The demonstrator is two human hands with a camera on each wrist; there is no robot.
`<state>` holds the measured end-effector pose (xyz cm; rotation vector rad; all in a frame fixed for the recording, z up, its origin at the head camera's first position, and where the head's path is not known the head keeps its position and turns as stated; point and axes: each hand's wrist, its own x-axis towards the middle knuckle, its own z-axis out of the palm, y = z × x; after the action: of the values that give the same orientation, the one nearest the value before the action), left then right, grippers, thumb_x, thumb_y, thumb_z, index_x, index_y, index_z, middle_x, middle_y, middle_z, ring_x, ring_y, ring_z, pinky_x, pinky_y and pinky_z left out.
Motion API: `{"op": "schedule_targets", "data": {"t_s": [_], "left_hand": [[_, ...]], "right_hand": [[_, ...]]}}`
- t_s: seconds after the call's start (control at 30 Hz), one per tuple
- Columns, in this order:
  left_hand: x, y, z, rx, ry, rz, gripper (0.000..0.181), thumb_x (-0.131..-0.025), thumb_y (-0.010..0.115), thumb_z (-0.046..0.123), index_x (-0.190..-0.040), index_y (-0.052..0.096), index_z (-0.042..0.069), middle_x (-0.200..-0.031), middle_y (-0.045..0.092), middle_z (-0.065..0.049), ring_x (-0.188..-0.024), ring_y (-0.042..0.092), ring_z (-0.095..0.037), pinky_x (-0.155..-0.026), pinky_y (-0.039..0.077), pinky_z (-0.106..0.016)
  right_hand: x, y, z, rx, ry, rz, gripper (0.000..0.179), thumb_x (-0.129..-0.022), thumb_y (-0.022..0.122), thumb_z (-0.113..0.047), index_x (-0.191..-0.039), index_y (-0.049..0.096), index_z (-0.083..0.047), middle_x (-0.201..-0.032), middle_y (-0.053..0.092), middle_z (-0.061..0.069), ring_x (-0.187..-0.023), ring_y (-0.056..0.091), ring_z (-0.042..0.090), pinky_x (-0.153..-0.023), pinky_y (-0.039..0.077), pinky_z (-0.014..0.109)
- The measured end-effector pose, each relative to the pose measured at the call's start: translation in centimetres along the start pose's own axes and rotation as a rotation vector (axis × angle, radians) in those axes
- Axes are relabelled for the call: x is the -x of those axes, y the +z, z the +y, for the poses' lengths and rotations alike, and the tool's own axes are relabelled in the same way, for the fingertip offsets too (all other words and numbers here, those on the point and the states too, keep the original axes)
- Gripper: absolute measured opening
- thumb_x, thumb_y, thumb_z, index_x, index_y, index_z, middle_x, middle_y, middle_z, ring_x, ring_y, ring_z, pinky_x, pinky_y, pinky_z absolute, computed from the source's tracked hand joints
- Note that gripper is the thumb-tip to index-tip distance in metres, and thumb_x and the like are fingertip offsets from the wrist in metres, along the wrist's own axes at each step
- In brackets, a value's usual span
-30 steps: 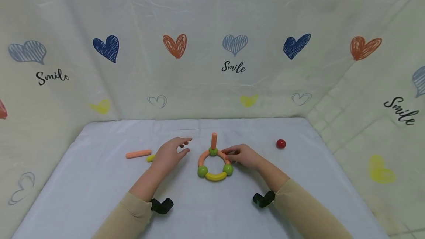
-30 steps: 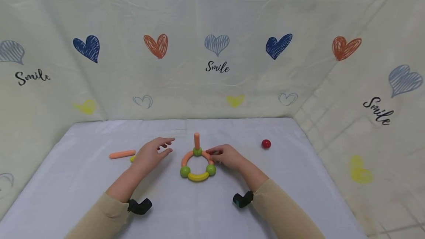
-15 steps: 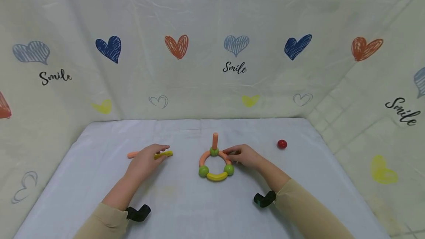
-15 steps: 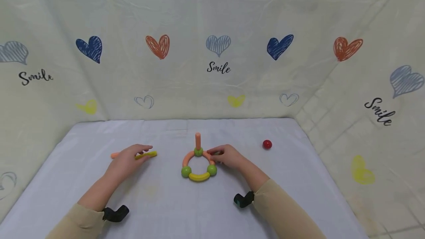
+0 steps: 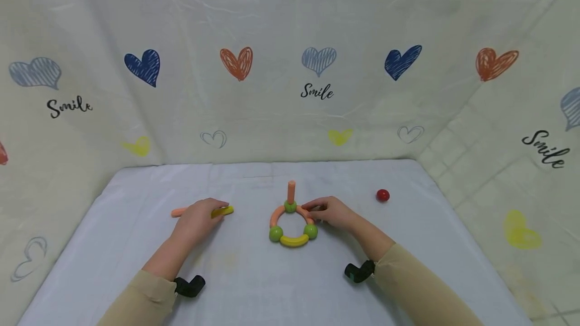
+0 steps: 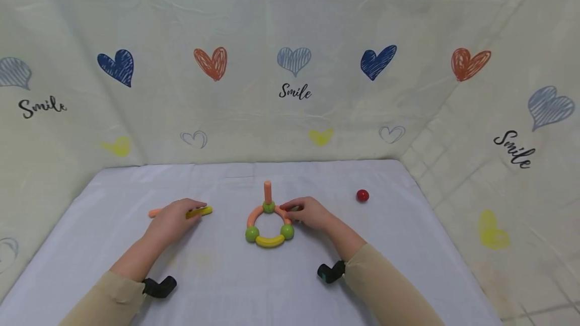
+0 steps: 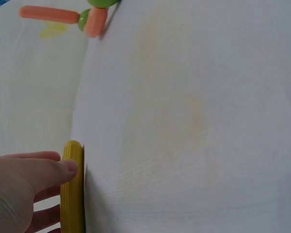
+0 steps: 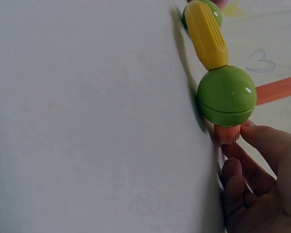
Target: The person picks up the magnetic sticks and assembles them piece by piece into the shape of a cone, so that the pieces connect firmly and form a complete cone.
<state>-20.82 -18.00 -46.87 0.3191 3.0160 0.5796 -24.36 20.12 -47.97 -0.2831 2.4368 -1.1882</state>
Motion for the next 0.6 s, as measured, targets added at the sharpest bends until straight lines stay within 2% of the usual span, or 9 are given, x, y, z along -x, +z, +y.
{"op": "schedule_targets", "data": {"t_s": [0.33,0.6], "left_hand": [[-0.61,0.22,-0.12,-0.068,0.060,0.019,0.036,-0.088,0.077,0.015,-0.123,0.071,0.014,-0.118,0.069,-0.007,-0.110,0.061,-0.033,-0.091,0.047,-0.051],[-0.72,0.25,-0.06,-0.030,0.035,-0.003,0.035,-0.088,0.076,0.016,-0.123,0.072,0.015,-0.120,0.069,-0.007,-0.113,0.061,-0.034,-0.092,0.046,-0.051]], "right_hand": [[0.04,-0.14,-0.02,-0.004,-0.015,-0.006,0.026,-0.092,0.072,-0.025,-0.118,0.075,-0.020,-0.106,0.069,-0.003,-0.081,0.057,0.016,-0.072,0.048,0.030],[0.12,-0.02,0.12,-0.021,-0.028,-0.010,0.027,-0.093,0.071,-0.024,-0.118,0.074,-0.019,-0.109,0.069,-0.002,-0.083,0.057,0.016,-0.072,0.049,0.030]]}}
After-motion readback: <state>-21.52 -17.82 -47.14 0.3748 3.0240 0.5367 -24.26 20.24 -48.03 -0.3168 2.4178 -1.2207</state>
